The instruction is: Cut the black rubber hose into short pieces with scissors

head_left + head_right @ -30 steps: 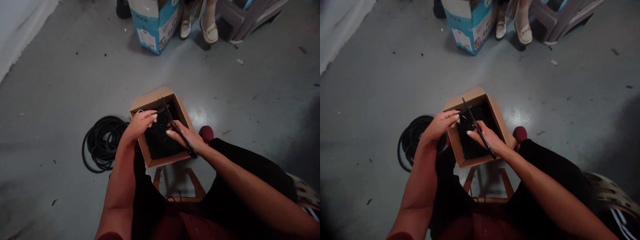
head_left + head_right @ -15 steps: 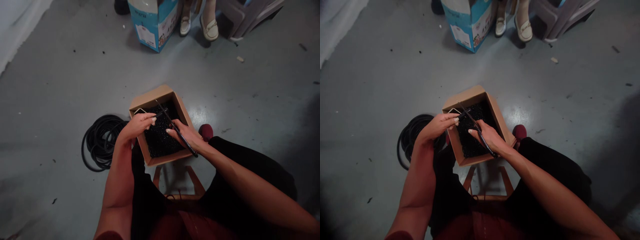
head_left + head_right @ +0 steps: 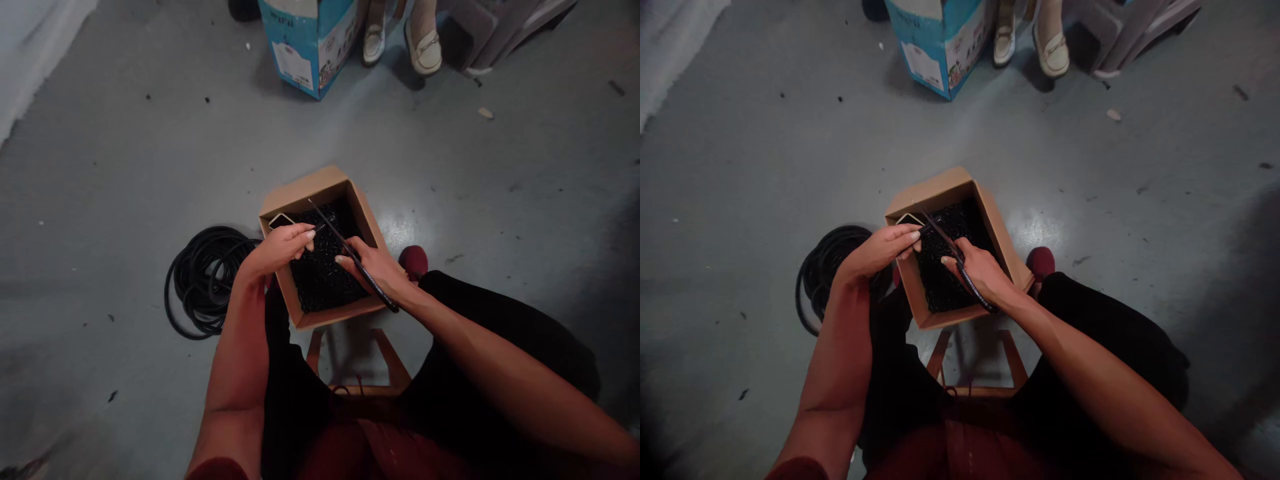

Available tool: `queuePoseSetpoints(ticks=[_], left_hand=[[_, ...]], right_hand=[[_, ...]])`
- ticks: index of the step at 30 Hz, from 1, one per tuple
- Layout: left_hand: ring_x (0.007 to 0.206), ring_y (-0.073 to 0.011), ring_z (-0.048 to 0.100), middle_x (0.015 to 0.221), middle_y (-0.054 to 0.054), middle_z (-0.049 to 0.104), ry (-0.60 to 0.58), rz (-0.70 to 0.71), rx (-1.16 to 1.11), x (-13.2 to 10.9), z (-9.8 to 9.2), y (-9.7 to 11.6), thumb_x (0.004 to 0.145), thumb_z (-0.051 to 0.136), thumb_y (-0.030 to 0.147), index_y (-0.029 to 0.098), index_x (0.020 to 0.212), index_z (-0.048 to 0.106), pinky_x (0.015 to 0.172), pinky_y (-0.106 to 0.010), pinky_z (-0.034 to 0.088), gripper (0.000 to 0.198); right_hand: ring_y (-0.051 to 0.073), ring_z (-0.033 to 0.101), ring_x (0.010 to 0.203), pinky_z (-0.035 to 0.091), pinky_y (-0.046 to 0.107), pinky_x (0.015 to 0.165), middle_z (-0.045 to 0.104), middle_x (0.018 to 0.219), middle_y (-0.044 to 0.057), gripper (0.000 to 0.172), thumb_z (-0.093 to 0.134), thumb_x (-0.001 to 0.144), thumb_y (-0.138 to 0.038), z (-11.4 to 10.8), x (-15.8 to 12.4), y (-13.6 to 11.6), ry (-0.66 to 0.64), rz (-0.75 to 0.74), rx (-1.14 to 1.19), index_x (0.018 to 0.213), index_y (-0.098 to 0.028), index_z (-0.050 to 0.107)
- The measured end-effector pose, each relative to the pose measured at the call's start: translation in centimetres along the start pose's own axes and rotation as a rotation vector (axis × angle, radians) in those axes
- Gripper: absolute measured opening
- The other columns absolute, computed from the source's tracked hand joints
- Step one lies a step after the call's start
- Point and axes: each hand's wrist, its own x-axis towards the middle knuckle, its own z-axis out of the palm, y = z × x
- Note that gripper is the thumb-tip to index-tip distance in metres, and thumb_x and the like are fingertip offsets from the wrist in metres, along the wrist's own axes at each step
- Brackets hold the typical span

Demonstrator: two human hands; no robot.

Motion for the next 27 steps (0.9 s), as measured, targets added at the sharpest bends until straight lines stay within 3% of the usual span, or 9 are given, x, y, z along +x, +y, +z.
queuePoseSetpoints(ticks=[4, 8, 11, 13, 17, 22, 27], left_hand=[[0.055, -0.0074, 0.042, 0.063, 0.0, 0.052, -0.023, 0.014, 0.052, 0.2, 0.3, 0.0, 0.091, 0.038, 0.038, 0.013, 0.076, 0.059, 0.057, -0.02, 0.038, 0.037], [0.054, -0.008, 0.043, 0.06, 0.001, 0.051, -0.022, 0.009, 0.085, 0.3, 0.5, 0.1, 0.09, 0.038, 0.038, 0.014, 0.075, 0.06, 0.056, -0.02, 0.037, 0.036], [0.062, -0.0104, 0.053, 0.073, -0.001, 0.063, 0.053, -0.015, 0.176, 0.5, 0.8, 0.2, 0.088, 0.043, 0.033, 0.014, 0.091, 0.065, 0.062, -0.022, 0.042, 0.029], [0.078, -0.0145, 0.061, 0.09, -0.004, 0.069, 0.14, -0.027, 0.299, 0.7, 1.3, 0.1, 0.086, 0.046, 0.028, 0.015, 0.102, 0.066, 0.074, -0.025, 0.045, 0.029], [0.101, -0.021, 0.061, 0.108, -0.007, 0.069, 0.203, -0.033, 0.592, 1.1, 2.6, -0.2, 0.089, 0.045, 0.027, 0.017, 0.107, 0.067, 0.089, -0.03, 0.044, 0.03], [0.092, -0.025, 0.064, 0.1, -0.011, 0.069, 0.208, -0.061, 0.912, 1.0, 4.3, -0.1, 0.093, 0.038, 0.03, 0.016, 0.109, 0.063, 0.078, -0.033, 0.047, 0.033], [0.087, -0.0239, 0.065, 0.094, -0.01, 0.068, 0.207, -0.068, 1.024, 0.7, 5.1, 0.0, 0.094, 0.036, 0.031, 0.017, 0.106, 0.061, 0.07, -0.03, 0.047, 0.03]], right_hand=[[0.021, 0.058, 0.068, 0.033, 0.025, 0.055, 0.063, 0.075, 0.004, 0.03, 0.044, 0.087, -0.047, 0.0, -0.1, -0.1, -0.015, 0.017, -0.053, 0.1, -0.021, 0.053], [0.021, 0.058, 0.07, 0.034, 0.026, 0.056, 0.063, 0.079, 0.005, 0.032, 0.044, 0.087, -0.047, 0.1, -0.1, 0.1, 0.0, 0.022, -0.065, 0.102, -0.021, 0.053], [0.021, 0.059, 0.075, 0.037, 0.027, 0.06, 0.064, 0.088, 0.007, 0.036, 0.045, 0.086, -0.048, 0.3, -0.1, 0.4, -0.02, 0.005, -0.028, 0.108, -0.02, 0.052], [0.021, 0.06, 0.075, 0.038, 0.028, 0.062, 0.065, 0.09, 0.008, 0.04, 0.044, 0.087, -0.05, 0.4, 0.0, 0.7, -0.069, 0.013, 0.016, 0.112, -0.02, 0.051], [0.023, 0.061, 0.078, 0.041, 0.031, 0.066, 0.066, 0.092, 0.01, 0.045, 0.043, 0.087, -0.054, 0.9, 0.2, 1.3, -0.132, 0.047, 0.084, 0.114, -0.018, 0.05], [0.026, 0.061, 0.089, 0.043, 0.034, 0.073, 0.065, 0.102, 0.013, 0.048, 0.045, 0.086, -0.055, 1.2, 0.6, 1.9, -0.156, 0.085, 0.089, 0.116, -0.017, 0.048], [0.025, 0.061, 0.086, 0.042, 0.032, 0.069, 0.065, 0.1, 0.012, 0.041, 0.046, 0.087, -0.051, 1.3, 0.8, 2.1, -0.163, 0.067, 0.049, 0.111, -0.018, 0.049]])
